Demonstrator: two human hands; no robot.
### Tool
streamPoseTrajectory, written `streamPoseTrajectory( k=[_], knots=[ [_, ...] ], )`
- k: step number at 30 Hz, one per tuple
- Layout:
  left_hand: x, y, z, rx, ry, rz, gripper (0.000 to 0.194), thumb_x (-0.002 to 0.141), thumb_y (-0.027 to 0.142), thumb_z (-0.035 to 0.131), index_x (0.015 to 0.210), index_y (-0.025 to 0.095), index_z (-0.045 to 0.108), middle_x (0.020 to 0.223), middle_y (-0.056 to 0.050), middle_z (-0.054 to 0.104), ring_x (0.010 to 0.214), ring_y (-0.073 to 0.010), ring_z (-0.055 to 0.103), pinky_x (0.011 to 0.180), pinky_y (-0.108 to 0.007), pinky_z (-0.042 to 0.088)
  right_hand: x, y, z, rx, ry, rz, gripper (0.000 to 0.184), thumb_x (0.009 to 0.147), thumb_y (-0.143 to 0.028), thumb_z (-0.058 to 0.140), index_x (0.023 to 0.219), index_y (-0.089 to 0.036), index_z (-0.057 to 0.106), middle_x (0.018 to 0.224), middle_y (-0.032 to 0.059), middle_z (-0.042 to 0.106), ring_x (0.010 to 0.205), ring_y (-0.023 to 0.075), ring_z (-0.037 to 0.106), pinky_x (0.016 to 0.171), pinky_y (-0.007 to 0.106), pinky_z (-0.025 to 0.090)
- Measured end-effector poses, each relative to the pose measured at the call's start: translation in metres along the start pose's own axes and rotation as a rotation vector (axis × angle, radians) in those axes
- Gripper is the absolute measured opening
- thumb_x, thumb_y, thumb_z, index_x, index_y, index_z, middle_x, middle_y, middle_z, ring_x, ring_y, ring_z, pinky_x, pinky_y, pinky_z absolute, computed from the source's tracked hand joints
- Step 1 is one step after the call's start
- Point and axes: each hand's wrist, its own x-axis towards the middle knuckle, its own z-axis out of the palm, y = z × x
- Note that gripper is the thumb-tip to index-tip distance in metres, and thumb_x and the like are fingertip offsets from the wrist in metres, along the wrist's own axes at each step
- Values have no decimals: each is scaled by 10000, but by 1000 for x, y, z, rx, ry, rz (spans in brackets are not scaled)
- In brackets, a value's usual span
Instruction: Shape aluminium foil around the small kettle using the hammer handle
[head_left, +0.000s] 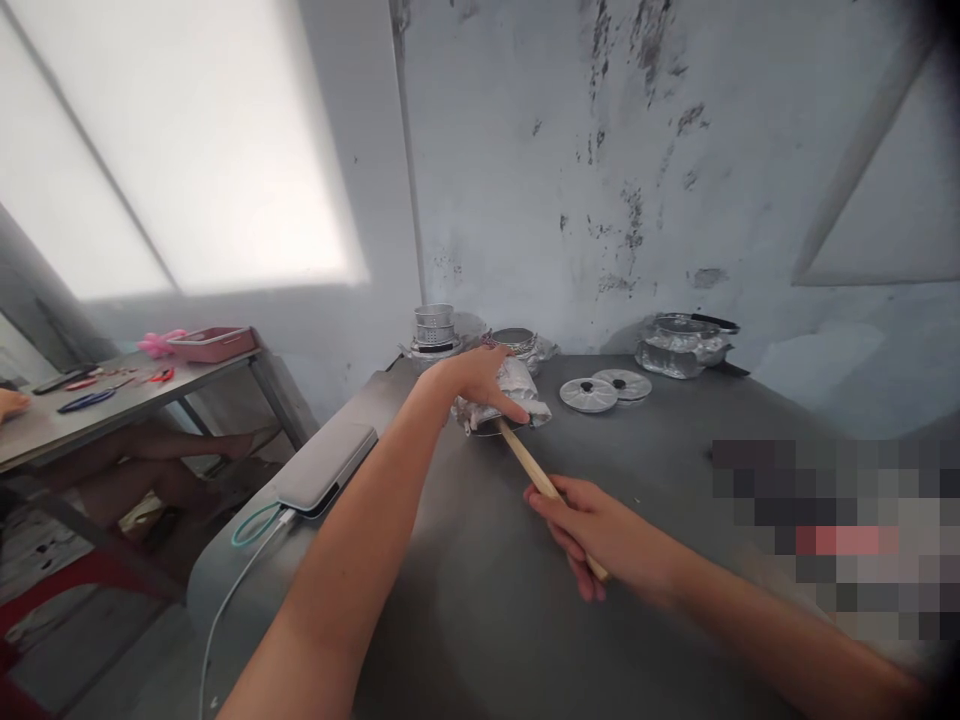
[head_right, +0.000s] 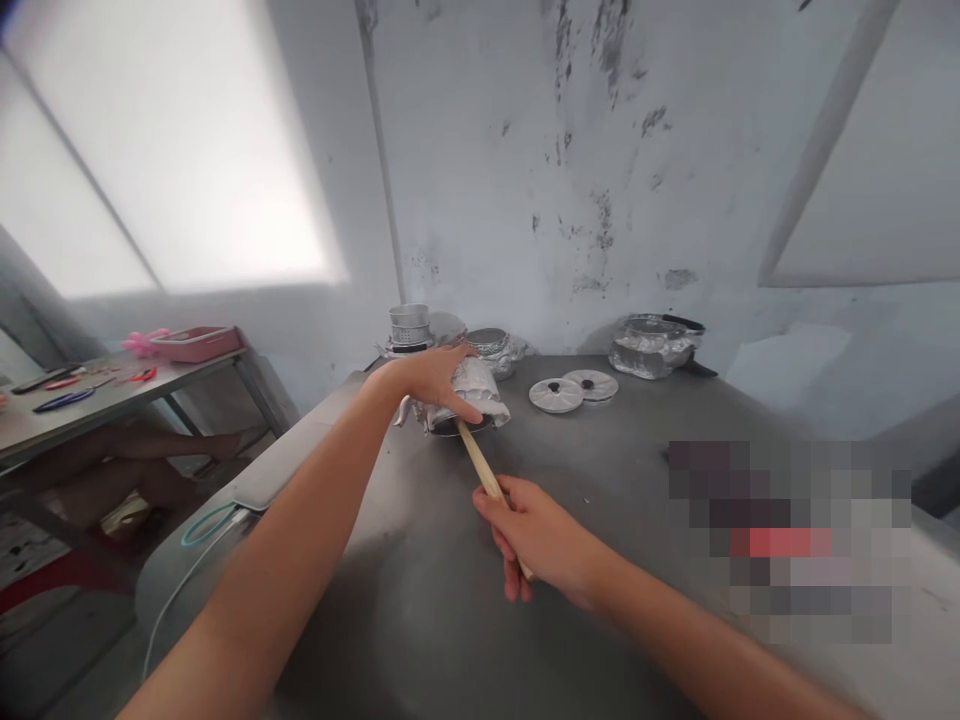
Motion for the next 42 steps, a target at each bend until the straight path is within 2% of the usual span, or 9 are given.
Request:
streamPoseTrajectory(
  k=[3, 7, 15, 18, 25, 28, 32, 36, 42],
  knots=[
    [0, 1, 1, 8, 3, 3, 1213, 536, 790, 612, 1492, 260, 86, 1532, -94, 188, 1305, -397, 302, 937, -457, 417, 0, 1, 1, 31, -14, 31, 390, 877, -574, 425, 745, -209, 384, 529, -98, 423, 341, 82, 535, 311, 172, 367],
    [-1, 1, 0, -1, 0, 14, 1209, 531, 775, 630, 1489, 264, 99, 1520, -86, 225, 1295, -389, 322, 937, -448, 419, 1, 3, 1, 50, -7, 6, 416, 884, -581, 399, 712, -203, 376, 550, -92, 424, 374, 95, 574, 340, 180, 392],
    [-7, -2, -7, -59, -21, -3, 1197, 487, 760, 667, 1455, 288, 144, 1491, -76, 289, 1244, -354, 400, 899, -391, 447, -1, 0, 1, 86, -53, 26, 343, 890, -546, 416, 860, -206, 450, 567, -97, 424, 382, 93, 571, 344, 178, 393],
    [-8, -1, -8, -49, -22, -22, 1188, 477, 723, 686, 1448, 293, 153, 1471, -82, 322, 1221, -369, 421, 878, -395, 457, 1, -1, 3, 85, -43, 3, 356, 889, -555, 409, 817, -207, 432, 560, -98, 416, 380, 96, 576, 343, 180, 399],
    [-10, -5, -11, -13, -78, -89, 1277, 442, 738, 694, 1481, 308, 88, 1537, -104, 150, 1304, -421, 286, 919, -475, 425, 2, -1, 7, 76, -63, 39, 361, 879, -566, 420, 813, -211, 411, 572, -101, 416, 380, 98, 577, 341, 185, 412],
    [-10, -8, -11, -19, -70, -81, 1268, 452, 725, 697, 1484, 307, 92, 1529, -95, 189, 1314, -407, 281, 956, -467, 397, 0, -5, 8, 64, -57, 32, 350, 888, -554, 404, 831, -209, 420, 573, -100, 414, 380, 89, 571, 347, 177, 407],
    [-10, -13, -11, -62, -83, -63, 1250, 474, 687, 705, 1486, 312, 76, 1527, -76, 212, 1316, -379, 300, 951, -436, 409, 0, -8, 7, 47, -42, 33, 385, 887, -582, 377, 981, -214, 442, 574, -104, 414, 372, 79, 558, 351, 171, 403],
    [-8, -15, -10, -94, -97, -58, 1273, 471, 705, 700, 1485, 338, 23, 1537, -54, 191, 1308, -378, 319, 931, -420, 426, 1, -7, 5, 11, -57, 50, 405, 876, -609, 371, 938, -212, 423, 573, -96, 427, 376, 79, 556, 346, 163, 393],
    [-8, -12, -9, -77, -77, -55, 1291, 461, 736, 699, 1488, 323, 35, 1539, -55, 183, 1308, -384, 318, 930, -424, 434, 4, -3, -2, -100, -23, -8, 337, 892, -544, 385, 948, -215, 433, 761, -21, 545, 440, 88, 574, 374, 198, 436]
  ],
)
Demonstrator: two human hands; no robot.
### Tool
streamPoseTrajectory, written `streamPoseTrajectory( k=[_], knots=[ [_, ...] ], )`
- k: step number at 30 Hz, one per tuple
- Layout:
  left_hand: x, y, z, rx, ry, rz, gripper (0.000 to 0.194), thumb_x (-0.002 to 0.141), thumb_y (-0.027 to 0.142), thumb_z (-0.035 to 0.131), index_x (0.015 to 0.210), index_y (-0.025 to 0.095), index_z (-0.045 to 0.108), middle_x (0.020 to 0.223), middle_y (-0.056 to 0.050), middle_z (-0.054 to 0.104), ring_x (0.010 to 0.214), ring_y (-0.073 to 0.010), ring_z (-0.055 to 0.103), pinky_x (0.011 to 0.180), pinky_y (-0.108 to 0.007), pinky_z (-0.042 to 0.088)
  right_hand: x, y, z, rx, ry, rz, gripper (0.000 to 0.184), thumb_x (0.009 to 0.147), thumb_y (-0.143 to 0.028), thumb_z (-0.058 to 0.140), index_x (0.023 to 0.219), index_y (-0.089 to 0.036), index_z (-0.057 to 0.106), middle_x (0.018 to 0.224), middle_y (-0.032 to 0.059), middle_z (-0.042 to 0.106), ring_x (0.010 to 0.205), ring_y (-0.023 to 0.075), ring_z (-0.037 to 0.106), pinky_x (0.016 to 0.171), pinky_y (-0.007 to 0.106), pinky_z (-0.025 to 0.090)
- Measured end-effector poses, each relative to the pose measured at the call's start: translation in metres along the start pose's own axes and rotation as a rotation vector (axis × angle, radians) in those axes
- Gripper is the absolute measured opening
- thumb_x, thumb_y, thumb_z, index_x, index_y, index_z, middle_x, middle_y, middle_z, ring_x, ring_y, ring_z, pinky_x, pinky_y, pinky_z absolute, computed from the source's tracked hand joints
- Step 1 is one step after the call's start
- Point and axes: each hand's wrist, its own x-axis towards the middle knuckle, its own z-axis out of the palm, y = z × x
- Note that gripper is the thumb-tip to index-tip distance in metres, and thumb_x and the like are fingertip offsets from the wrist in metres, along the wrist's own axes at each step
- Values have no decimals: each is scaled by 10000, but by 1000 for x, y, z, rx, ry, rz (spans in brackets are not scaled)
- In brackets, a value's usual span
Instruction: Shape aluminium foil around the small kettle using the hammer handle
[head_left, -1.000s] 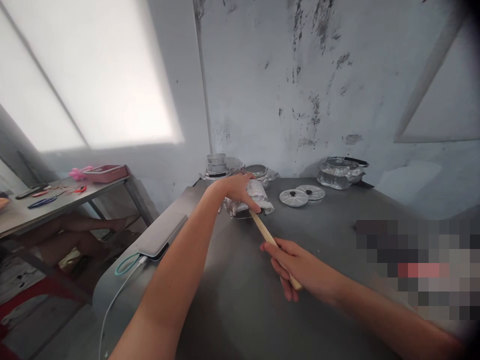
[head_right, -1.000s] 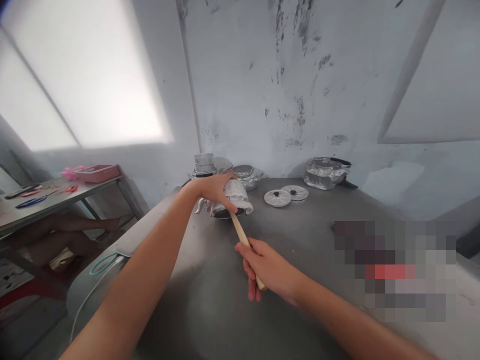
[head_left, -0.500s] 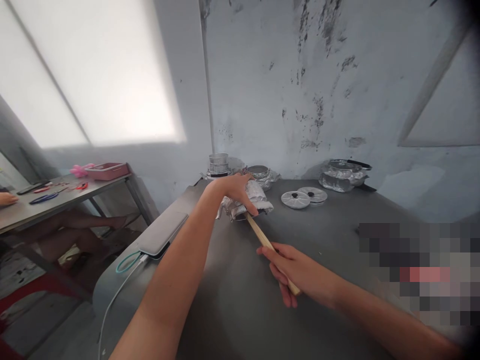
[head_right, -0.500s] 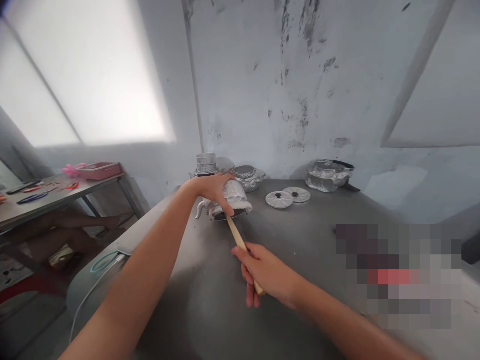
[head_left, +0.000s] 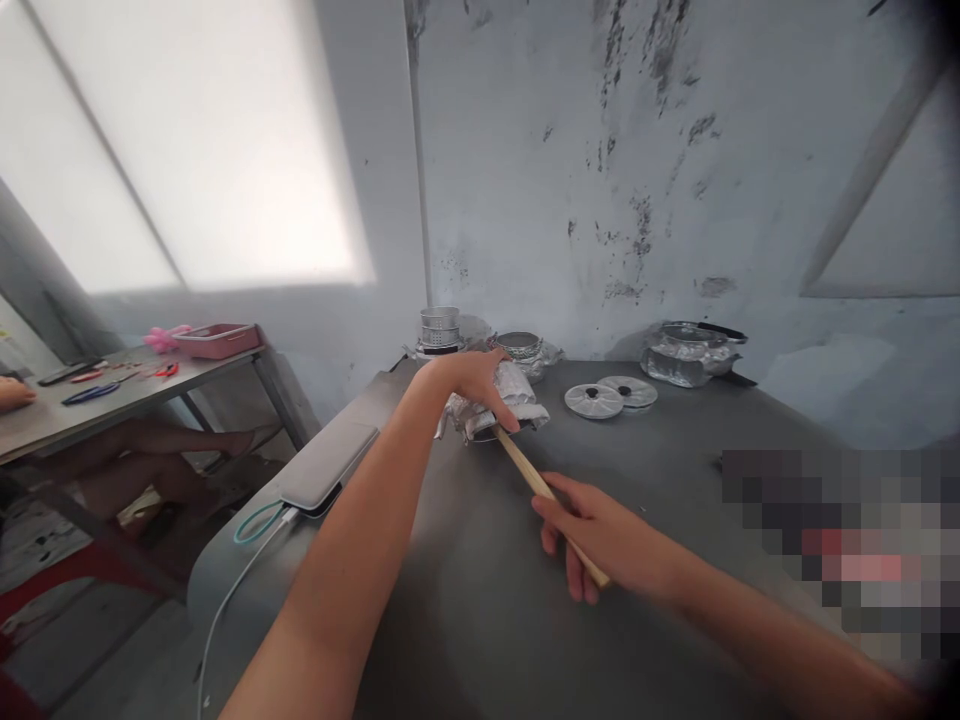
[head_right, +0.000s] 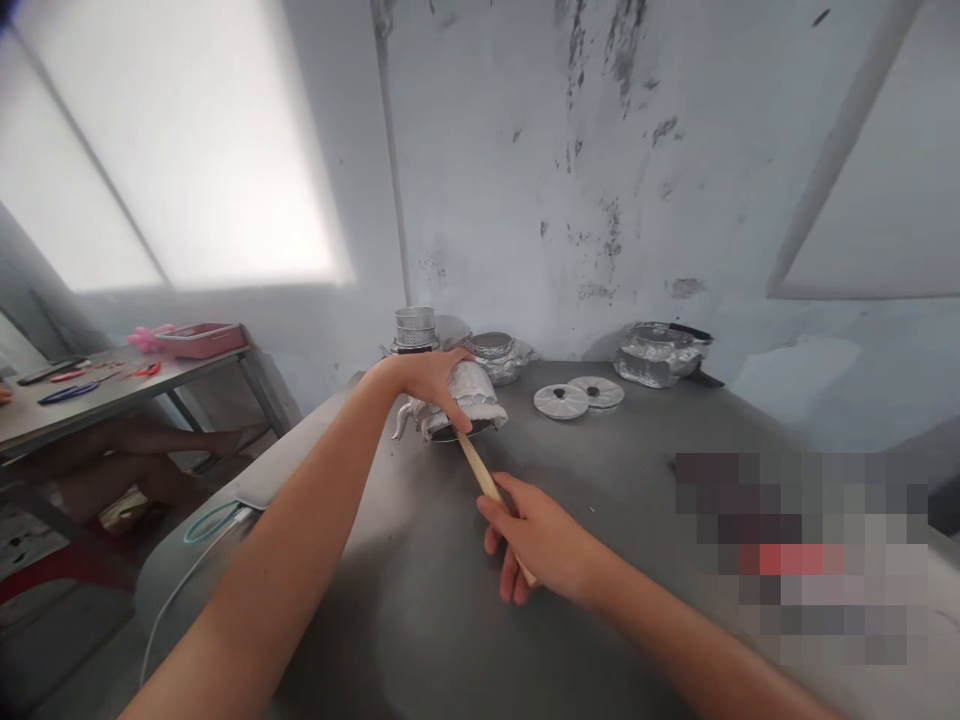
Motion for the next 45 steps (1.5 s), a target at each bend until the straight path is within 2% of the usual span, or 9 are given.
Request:
streamPoseTrajectory(
  k=[3, 6, 8, 13, 20, 28, 35, 41, 45],
  knots=[
    [-1, 2, 0, 2, -4, -5, 1294, 458, 751, 697, 1489, 313, 48, 1543, -58, 165, 1305, -389, 322, 916, -433, 445, 1, 3, -4, -210, 172, -80, 311, 910, -470, 378, 1006, -210, 520, 833, 24, 578, 529, 98, 566, 432, 207, 441],
    [-1, 5, 0, 10, -6, 2, 1282, 470, 759, 690, 1490, 301, 62, 1544, -65, 161, 1308, -394, 313, 926, -441, 436, -1, 2, -5, -395, 357, -189, 340, 921, -357, 381, 1225, -271, 508, 874, 36, 633, 718, 160, 614, 642, 273, 473],
    [0, 8, 0, 17, -4, 4, 1271, 482, 755, 688, 1491, 289, 72, 1545, -74, 153, 1312, -397, 306, 935, -441, 427, -5, -1, -3, -452, 407, -228, 405, 920, -309, 376, 1315, -299, 466, 908, 41, 654, 796, 190, 629, 729, 309, 456],
    [1, 11, 1, 31, 12, 0, 1260, 485, 755, 687, 1490, 279, 95, 1540, -82, 170, 1312, -395, 307, 955, -453, 405, -10, -7, 3, -521, 477, -256, 485, 938, -290, 322, 1420, -341, 353, 870, 32, 666, 783, 203, 642, 718, 314, 449],
    [3, 10, 4, 19, 27, -12, 1278, 487, 778, 669, 1497, 284, 61, 1545, -78, 151, 1318, -392, 297, 978, -473, 380, -8, -4, 3, -554, 412, -308, 508, 925, -251, 352, 1427, -331, 360, 949, 48, 695, 874, 226, 660, 852, 348, 437],
    [-1, 11, 2, 23, 47, -21, 1249, 489, 770, 670, 1491, 281, 107, 1527, -82, 217, 1301, -376, 337, 956, -450, 407, -10, -9, 7, -550, 461, -325, 509, 932, -253, 326, 1436, -321, 338, 997, 41, 684, 880, 211, 653, 813, 324, 449],
    [4, 2, 3, -3, 49, -15, 1222, 497, 777, 662, 1482, 301, 118, 1511, -83, 260, 1276, -372, 372, 920, -446, 433, -8, -3, 6, -505, 402, -316, 485, 917, -243, 355, 1396, -300, 409, 921, 43, 697, 845, 218, 665, 810, 326, 451],
    [3, 2, 3, -10, 55, -8, 1175, 519, 742, 671, 1475, 319, 135, 1497, -71, 296, 1256, -372, 400, 904, -436, 447, -10, -6, 7, -536, 491, -331, 504, 933, -250, 335, 1432, -320, 346, 972, 49, 685, 926, 224, 650, 841, 342, 441],
    [3, 3, 3, -9, 51, -17, 1182, 515, 755, 662, 1477, 313, 135, 1506, -82, 276, 1255, -381, 396, 896, -444, 450, -7, -1, 5, -532, 418, -324, 488, 923, -244, 354, 1407, -285, 403, 911, 59, 695, 911, 232, 659, 846, 340, 443]
  ],
)
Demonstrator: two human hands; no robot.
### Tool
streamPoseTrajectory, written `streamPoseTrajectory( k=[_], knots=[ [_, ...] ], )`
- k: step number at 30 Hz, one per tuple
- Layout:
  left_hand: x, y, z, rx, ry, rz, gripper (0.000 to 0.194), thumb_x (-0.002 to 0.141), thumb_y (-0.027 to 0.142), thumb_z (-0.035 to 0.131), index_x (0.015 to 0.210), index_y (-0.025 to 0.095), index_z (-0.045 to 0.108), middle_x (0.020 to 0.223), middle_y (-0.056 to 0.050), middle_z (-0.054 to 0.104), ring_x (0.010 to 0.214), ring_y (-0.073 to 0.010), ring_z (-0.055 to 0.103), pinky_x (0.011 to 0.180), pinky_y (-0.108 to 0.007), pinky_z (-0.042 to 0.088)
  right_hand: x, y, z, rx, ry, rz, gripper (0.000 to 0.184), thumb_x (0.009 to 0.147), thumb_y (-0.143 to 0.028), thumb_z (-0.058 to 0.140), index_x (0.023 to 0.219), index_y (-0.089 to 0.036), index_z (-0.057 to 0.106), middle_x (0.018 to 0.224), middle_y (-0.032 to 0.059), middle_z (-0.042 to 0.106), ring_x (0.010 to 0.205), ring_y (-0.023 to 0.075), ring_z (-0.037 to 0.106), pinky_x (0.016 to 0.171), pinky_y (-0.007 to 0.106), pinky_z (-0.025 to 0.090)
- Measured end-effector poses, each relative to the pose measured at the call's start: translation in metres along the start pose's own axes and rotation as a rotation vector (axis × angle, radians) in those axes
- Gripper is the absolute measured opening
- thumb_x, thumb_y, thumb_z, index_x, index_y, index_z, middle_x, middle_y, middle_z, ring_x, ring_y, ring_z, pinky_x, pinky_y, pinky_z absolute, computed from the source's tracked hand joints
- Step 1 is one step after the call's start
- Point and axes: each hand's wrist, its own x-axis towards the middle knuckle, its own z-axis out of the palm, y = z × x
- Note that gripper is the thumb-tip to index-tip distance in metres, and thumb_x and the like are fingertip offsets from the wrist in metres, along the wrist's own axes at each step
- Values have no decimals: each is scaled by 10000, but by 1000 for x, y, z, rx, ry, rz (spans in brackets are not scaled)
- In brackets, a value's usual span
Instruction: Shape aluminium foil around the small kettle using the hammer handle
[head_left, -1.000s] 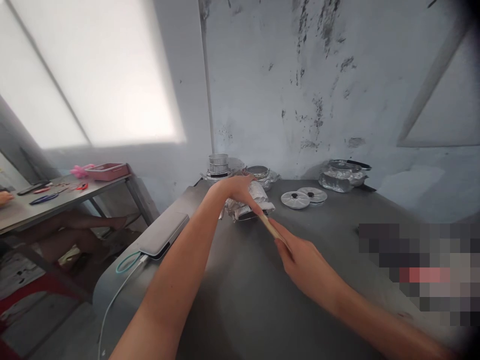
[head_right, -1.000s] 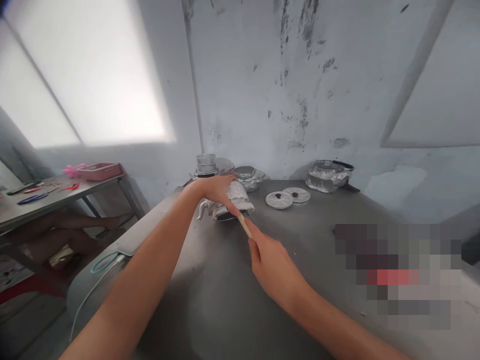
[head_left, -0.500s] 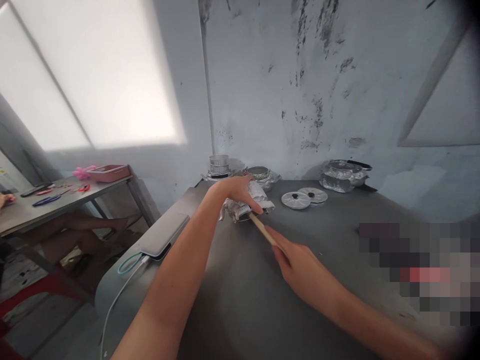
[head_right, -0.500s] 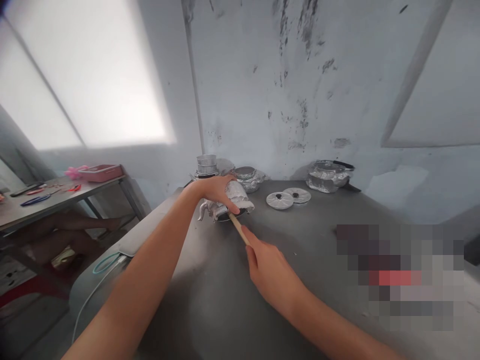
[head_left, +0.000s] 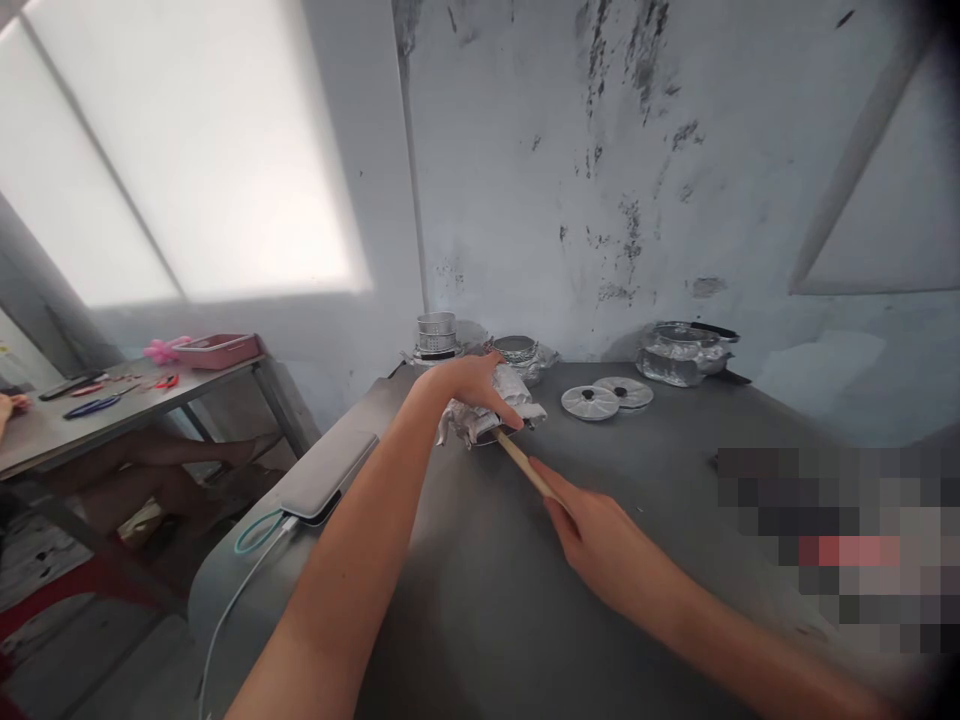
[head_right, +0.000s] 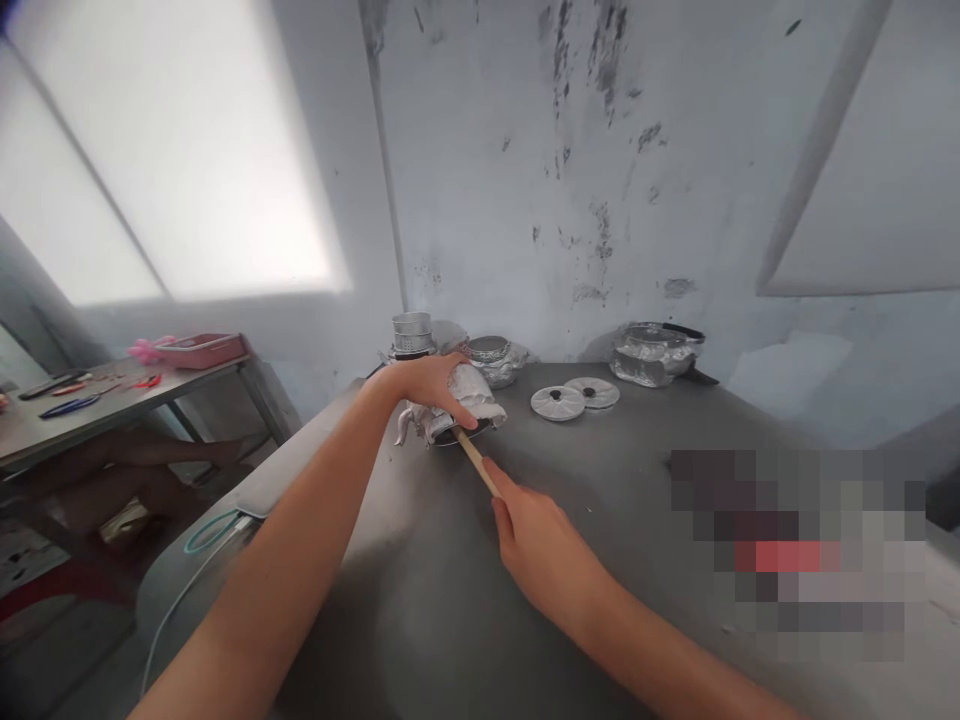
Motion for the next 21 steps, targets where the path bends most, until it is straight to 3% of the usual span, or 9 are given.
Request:
streamPoseTrajectory(
  k=[9, 14, 21],
  knots=[
    [0, 1, 0, 8, -7, -2, 1220, 499, 778, 654, 1482, 306, 107, 1506, -70, 274, 1272, -382, 371, 915, -438, 432, 0, -6, -2, -11, 51, 13, 512, 925, -245, 344, 1430, -326, 349, 1009, 47, 682, 910, 224, 653, 832, 342, 445],
    [1, -1, 0, 10, -24, -7, 1233, 491, 799, 647, 1480, 307, 99, 1517, -79, 244, 1281, -380, 358, 919, -434, 426, -2, -6, -1, 7, -7, 39, 490, 909, -225, 368, 1394, -261, 424, 939, 63, 694, 872, 228, 663, 806, 324, 453],
    [0, 1, 0, 21, -10, 7, 1235, 501, 797, 645, 1486, 291, 99, 1504, -72, 276, 1272, -373, 371, 917, -423, 432, 1, -2, 3, -67, 84, -2, 500, 922, -229, 350, 1419, -269, 388, 984, 74, 683, 923, 226, 655, 807, 323, 452]
  ],
)
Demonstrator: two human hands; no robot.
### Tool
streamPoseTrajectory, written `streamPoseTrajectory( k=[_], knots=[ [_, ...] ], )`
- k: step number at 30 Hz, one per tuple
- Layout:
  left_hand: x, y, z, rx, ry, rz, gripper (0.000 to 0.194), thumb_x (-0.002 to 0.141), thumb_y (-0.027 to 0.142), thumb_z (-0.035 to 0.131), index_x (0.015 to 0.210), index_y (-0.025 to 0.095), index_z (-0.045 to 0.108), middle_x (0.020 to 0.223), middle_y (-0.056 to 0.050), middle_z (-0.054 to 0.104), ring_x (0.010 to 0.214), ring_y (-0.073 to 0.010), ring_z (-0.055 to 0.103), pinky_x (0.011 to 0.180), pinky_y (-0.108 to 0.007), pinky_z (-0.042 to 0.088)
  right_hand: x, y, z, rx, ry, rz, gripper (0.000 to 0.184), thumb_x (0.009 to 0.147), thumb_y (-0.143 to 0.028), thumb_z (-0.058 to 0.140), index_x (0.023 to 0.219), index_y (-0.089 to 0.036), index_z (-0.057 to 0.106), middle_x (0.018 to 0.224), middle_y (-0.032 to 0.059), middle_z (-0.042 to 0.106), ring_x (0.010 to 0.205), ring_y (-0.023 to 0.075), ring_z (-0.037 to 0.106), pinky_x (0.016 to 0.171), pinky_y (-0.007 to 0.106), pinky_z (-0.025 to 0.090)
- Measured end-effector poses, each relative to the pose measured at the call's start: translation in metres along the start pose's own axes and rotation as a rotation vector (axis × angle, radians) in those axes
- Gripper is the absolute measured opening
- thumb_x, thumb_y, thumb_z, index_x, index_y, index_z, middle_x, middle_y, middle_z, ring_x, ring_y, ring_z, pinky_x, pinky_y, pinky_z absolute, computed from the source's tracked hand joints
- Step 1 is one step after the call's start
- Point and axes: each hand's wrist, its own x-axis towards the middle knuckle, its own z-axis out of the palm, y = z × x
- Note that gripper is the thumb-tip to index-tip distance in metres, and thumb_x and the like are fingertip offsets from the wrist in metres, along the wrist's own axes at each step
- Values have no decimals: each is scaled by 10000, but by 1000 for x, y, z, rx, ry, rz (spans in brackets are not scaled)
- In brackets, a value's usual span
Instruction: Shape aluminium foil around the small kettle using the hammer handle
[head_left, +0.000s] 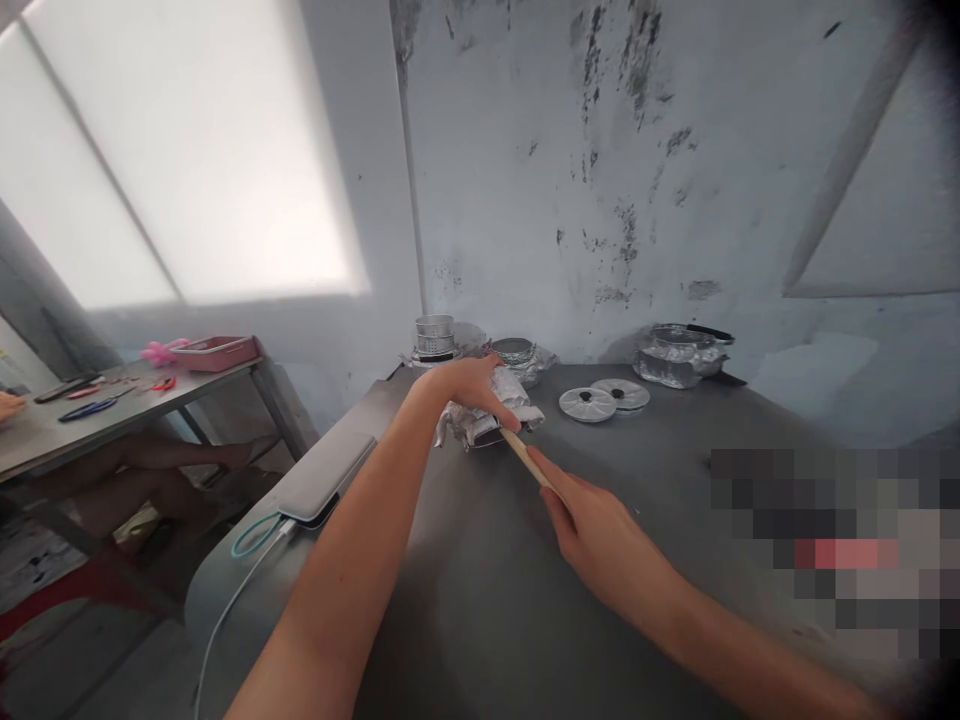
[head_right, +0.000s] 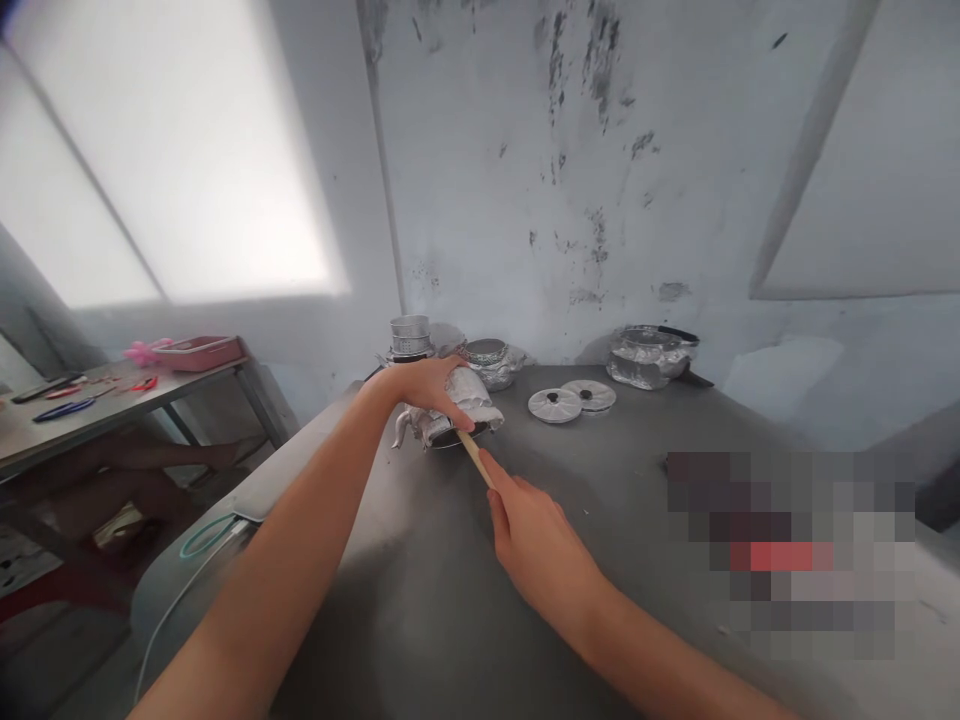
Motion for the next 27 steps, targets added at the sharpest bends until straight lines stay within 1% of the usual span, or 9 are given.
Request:
streamPoseTrajectory(
  k=[2, 6, 9, 14, 16, 18, 20, 23, 27],
  knots=[
    [-1, 1, 0, 3, -6, -4, 1222, 509, 792, 645, 1484, 290, 105, 1508, -74, 267, 1269, -375, 375, 904, -417, 441, -1, 2, 2, -32, 10, -14, 510, 925, -214, 341, 1431, -273, 366, 984, 72, 682, 917, 221, 656, 799, 322, 454],
    [-2, 2, -1, 3, 4, -11, 1203, 519, 778, 649, 1482, 290, 117, 1509, -78, 267, 1264, -386, 380, 886, -421, 453, -3, 3, 2, -43, -39, -37, 520, 912, -181, 354, 1424, -270, 381, 902, 62, 694, 872, 217, 666, 784, 317, 459],
    [0, 0, 0, 4, 18, 4, 1188, 527, 765, 655, 1481, 290, 129, 1499, -78, 289, 1254, -381, 395, 892, -425, 450, -2, 2, 0, -53, -45, -42, 513, 921, -191, 337, 1422, -289, 379, 899, 56, 693, 856, 217, 667, 771, 322, 463],
    [1, -2, 1, 7, 26, 12, 1178, 531, 743, 667, 1479, 291, 133, 1474, -83, 335, 1232, -374, 423, 890, -426, 449, 1, 3, 1, -76, 41, -35, 503, 935, -220, 324, 1434, -274, 365, 975, 80, 681, 934, 226, 651, 809, 331, 454],
    [1, -1, 1, 4, 12, 9, 1186, 527, 755, 662, 1479, 293, 125, 1492, -81, 300, 1245, -380, 406, 887, -422, 449, 0, 4, 3, -68, 35, -46, 514, 922, -204, 347, 1431, -268, 373, 960, 75, 687, 935, 225, 652, 815, 326, 452],
    [0, 0, 1, -3, -6, 6, 1193, 523, 769, 653, 1479, 302, 114, 1508, -74, 266, 1261, -385, 383, 886, -419, 448, -1, 4, 3, -56, -3, -60, 527, 904, -182, 369, 1421, -281, 391, 912, 57, 698, 906, 219, 661, 807, 319, 455],
    [0, 0, 0, -7, -12, 4, 1195, 519, 774, 651, 1478, 307, 112, 1509, -71, 264, 1266, -388, 374, 890, -420, 444, -2, 3, 2, -54, -25, -66, 533, 894, -170, 373, 1412, -294, 403, 874, 43, 703, 881, 215, 668, 799, 316, 459],
    [0, 0, 0, -9, 3, 3, 1197, 510, 768, 660, 1476, 306, 125, 1500, -78, 282, 1258, -383, 387, 907, -434, 435, -2, 1, -1, -62, -21, -56, 530, 897, -169, 358, 1410, -298, 405, 881, 40, 704, 872, 211, 670, 786, 311, 463],
    [0, 0, 0, -11, 13, 8, 1199, 505, 761, 670, 1475, 299, 139, 1486, -89, 307, 1241, -369, 411, 904, -444, 443, -1, -1, -2, -73, 30, -48, 528, 907, -183, 349, 1421, -300, 384, 945, 50, 700, 888, 212, 667, 790, 319, 462]
  ],
)
